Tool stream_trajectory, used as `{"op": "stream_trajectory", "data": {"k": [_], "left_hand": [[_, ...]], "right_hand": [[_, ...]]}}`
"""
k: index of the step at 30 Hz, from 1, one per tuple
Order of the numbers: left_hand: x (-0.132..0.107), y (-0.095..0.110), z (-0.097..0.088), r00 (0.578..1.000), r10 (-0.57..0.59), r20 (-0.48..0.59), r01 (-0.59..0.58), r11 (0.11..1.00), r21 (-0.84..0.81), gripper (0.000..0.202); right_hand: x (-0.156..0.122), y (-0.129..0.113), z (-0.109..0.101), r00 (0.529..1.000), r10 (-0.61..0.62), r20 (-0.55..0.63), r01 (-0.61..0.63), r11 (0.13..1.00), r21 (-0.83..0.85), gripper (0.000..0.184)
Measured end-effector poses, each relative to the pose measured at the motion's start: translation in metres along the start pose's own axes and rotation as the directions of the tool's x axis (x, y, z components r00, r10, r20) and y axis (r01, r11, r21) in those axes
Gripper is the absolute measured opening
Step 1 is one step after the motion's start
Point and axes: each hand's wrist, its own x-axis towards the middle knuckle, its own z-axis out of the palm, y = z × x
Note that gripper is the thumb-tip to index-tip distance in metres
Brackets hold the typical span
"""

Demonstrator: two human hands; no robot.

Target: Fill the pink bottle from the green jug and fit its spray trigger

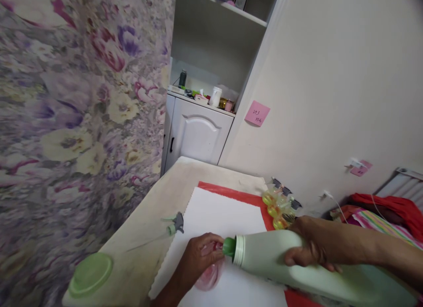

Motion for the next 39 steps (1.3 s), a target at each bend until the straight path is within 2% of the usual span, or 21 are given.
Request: {"op": "stream_trajectory", "data": {"k": [14, 20, 39], "left_hand": [[-0.0010, -0.0002, -0.0040, 1.000, -0.009, 0.004, 0.009, 1.000, 0.011, 0.012], [-0.0006, 0.0020, -0.0055, 1.000, -0.004, 0.024, 0.003, 0.999, 0.041, 0.017], [0.0010, 0.0002, -0.0041, 1.000, 0.008, 0.003, -0.008, 0.997, 0.074, 0.012]], "right_hand": [[-0.0008, -0.0062, -0.0007, 1.000, -0.003, 0.010, 0.002, 1.000, 0.012, 0.040], [0.0014, -0.0020, 0.0003, 1.000, 0.006, 0.018, -0.007, 1.000, 0.020, 0.042], [-0.0003, 0.0003, -0.0008, 1.000, -0.017, 0.015, 0.017, 1.000, 0.018, 0.045]]}}
